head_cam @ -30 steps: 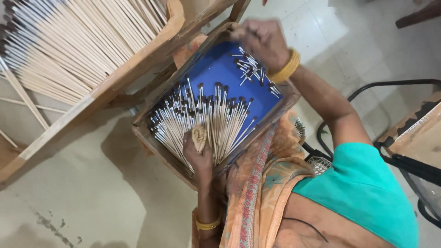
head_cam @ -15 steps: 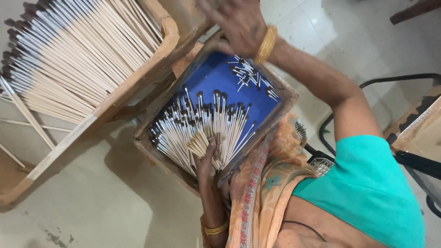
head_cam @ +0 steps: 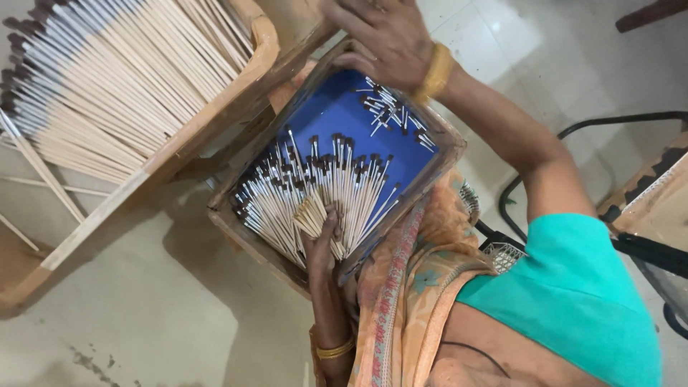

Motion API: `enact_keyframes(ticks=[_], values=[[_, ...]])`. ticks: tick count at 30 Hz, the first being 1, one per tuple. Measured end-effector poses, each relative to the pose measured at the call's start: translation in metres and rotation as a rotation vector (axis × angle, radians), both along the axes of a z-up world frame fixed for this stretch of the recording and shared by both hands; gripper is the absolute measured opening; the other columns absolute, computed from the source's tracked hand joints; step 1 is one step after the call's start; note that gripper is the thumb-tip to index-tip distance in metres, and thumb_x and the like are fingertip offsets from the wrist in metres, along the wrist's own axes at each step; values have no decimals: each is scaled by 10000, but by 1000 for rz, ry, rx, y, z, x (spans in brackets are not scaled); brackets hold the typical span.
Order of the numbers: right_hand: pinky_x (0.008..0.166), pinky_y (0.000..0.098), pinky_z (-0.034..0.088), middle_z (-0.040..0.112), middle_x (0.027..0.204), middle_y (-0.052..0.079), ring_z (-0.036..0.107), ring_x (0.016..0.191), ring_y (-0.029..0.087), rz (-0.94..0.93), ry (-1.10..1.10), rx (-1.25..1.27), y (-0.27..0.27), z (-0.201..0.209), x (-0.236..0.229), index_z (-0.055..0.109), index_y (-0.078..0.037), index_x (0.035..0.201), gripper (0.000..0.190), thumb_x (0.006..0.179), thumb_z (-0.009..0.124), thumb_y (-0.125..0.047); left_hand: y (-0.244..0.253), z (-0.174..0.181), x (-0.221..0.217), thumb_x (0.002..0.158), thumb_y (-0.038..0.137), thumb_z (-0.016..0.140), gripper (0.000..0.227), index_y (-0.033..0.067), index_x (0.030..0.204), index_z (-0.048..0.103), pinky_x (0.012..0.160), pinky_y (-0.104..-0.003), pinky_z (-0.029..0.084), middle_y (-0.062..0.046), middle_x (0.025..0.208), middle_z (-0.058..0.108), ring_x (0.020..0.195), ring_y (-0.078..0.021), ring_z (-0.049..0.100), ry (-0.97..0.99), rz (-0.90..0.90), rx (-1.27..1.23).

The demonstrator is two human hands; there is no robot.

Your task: Gathering and sorting wooden sticks into bundles on a workbench.

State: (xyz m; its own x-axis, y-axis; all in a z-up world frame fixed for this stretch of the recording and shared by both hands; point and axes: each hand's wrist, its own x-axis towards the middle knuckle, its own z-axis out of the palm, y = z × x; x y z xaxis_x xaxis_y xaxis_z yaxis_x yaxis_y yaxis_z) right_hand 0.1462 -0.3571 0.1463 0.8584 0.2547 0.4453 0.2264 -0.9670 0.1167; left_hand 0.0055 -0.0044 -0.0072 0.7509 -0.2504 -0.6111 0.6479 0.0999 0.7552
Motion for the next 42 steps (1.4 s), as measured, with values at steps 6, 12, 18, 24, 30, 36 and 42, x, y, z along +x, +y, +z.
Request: enact_keyframes(ticks=[6, 12, 18, 24, 30, 36, 42], values=[[711, 355, 524, 721, 950, 110, 600, 783, 182, 275, -29, 403, -44, -90, -76, 672, -48, 1002, 139, 1121, 633, -108, -6, 17, 5, 955, 112, 699, 354, -11, 1283, 650, 637, -316, 612, -138, 992, 736, 708, -141, 691, -48, -61, -83], [521, 386, 441, 551, 593, 84, 499, 542, 198, -214, 75, 483, -51, -154, -114, 607, -71, 683, 380, 1012, 727, -217, -16, 30, 8, 909, 84, 666, 395, 19, 1292, 600, 694, -339, 666, -132, 1006, 749, 737, -173, 749, -13, -19, -134], [873, 311, 625, 675, 1088, 170, 706, 963, 252, 190, -61, 447, 6, -113, -111, 643, 19, 1115, 142, 1117, 502, 5, -19, 21, 3, 1020, 129, 673, 172, -25, 1095, 680, 558, -291, 554, -140, 872, 734, 655, -152, 654, -129, -87, -375], [685, 331, 616, 718, 1006, 127, 712, 877, 237, 173, 500, -177, 30, -146, -94, 720, 8, 1112, 292, 829, 696, -63, -25, 12, -2, 1038, 114, 667, 156, -20, 1117, 655, 507, -242, 463, -120, 838, 703, 593, -99, 571, 18, -55, -648], [650, 325, 599, 735, 1001, 118, 737, 920, 239, 219, 377, -26, 32, -128, -78, 712, -61, 1175, 311, 865, 707, -80, -34, 15, 2, 991, 92, 676, 286, -25, 1244, 607, 424, -219, 397, -91, 752, 666, 508, -66, 516, 72, 31, -739], [525, 278, 565, 757, 853, 116, 725, 658, 169, -13, 447, 1038, 47, -128, -91, 661, -19, 1013, 141, 1000, 737, -137, -42, 27, 7, 974, 104, 685, 308, -52, 1226, 604, 413, -213, 389, -67, 694, 639, 485, -73, 500, 182, 56, -712], [648, 263, 649, 746, 931, 109, 757, 799, 157, 20, 727, 1920, 68, -103, -107, 689, -14, 1086, 115, 1042, 647, -112, -42, 21, 4, 983, 108, 695, 335, -111, 1220, 606, 434, -205, 390, -65, 702, 629, 503, -72, 491, 198, 31, -690]])
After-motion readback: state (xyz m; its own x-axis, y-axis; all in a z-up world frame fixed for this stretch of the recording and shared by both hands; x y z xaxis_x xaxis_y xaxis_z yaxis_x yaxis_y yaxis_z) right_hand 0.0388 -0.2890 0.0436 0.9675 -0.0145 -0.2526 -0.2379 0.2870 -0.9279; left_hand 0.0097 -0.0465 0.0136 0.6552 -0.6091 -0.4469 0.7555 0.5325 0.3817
